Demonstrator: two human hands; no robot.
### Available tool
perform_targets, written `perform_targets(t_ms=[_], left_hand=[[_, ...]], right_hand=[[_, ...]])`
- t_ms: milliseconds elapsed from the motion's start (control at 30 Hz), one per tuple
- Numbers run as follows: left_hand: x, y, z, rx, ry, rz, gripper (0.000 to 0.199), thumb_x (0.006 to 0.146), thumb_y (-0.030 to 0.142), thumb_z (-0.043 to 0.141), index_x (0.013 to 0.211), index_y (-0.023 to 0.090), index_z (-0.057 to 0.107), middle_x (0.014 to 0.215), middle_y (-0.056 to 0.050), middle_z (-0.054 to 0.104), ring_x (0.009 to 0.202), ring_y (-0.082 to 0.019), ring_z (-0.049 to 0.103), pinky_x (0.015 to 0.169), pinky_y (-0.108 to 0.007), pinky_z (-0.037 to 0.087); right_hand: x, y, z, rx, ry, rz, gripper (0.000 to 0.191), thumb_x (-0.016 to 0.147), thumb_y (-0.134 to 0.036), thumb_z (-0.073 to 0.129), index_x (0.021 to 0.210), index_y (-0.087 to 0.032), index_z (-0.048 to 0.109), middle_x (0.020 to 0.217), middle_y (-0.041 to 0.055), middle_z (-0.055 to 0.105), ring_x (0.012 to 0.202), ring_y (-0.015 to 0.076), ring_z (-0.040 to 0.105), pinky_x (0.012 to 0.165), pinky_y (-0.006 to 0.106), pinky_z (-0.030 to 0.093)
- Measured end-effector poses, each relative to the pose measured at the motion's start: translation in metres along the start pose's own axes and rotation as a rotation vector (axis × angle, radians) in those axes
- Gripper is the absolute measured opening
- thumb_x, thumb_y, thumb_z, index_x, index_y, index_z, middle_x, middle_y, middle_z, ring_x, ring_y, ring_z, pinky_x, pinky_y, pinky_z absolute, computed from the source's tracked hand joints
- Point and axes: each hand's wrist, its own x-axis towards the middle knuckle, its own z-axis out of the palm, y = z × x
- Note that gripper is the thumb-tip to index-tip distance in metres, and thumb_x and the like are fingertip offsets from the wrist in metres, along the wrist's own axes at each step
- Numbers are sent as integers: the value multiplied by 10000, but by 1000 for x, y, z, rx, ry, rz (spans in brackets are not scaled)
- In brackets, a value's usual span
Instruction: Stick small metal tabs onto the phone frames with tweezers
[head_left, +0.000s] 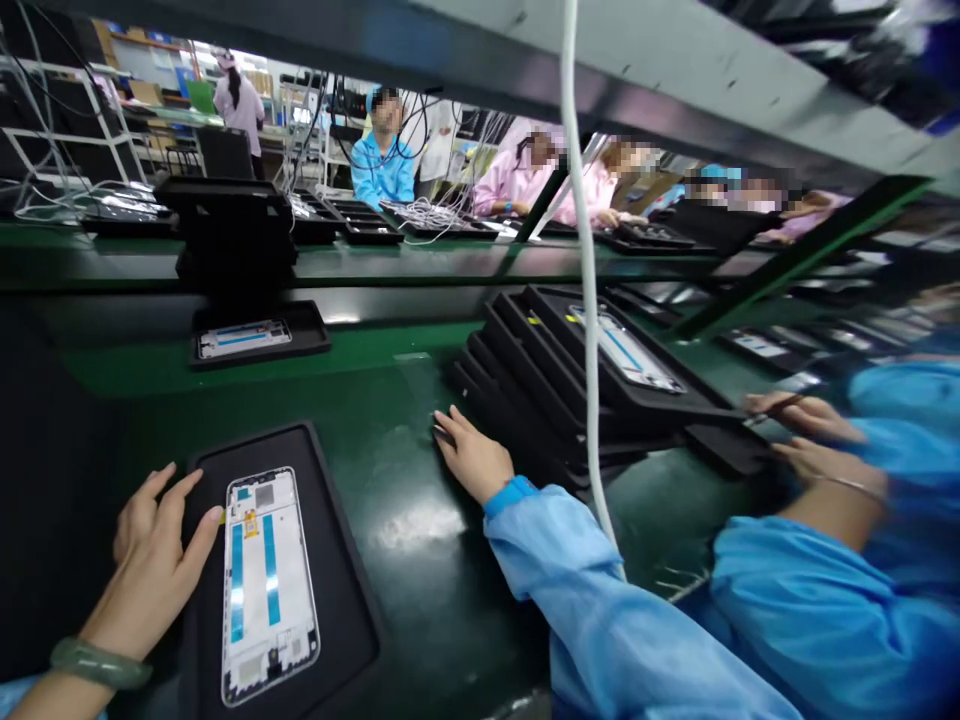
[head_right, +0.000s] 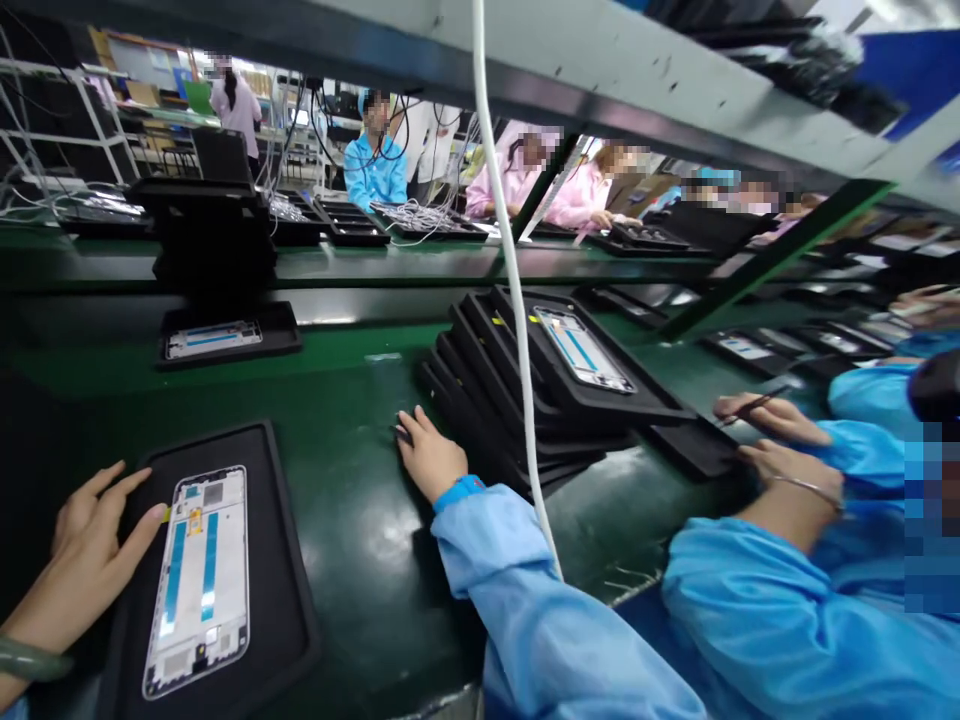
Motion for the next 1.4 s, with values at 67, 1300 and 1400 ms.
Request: perform_targets(t_ms=[67,1300,1400], left_hand=[[0,0,3,-4,11,-8,512,837,479,343,1227,159,432,1325,-168,335,1286,-327,280,1012,-538,288],[20,9,23,-426,265,-134,433,880,338,349,1267,147,384,1258,-141,457,1220,-226,407,1025,-467,354],[15,16,17,-455,246,-107,414,888,331,345,1263,163,395,1260,-130,459,1222,-215,408,1034,-467,347]], right_hand=[[16,13,0,-10,0,18,402,925,-352,307,1290,-295,464,1386,-12,416,1050,212,602,852,353,517],[76,-413,-353,73,913,-1158,280,938,-88,337,1194,-86,448,1352,47,417,996,113,568,786,252,438],[72,-390,-346,103,978,-1230,280,936,-105,369,1197,-122,470,1255,18,509,1031,123,549,799,233,428]])
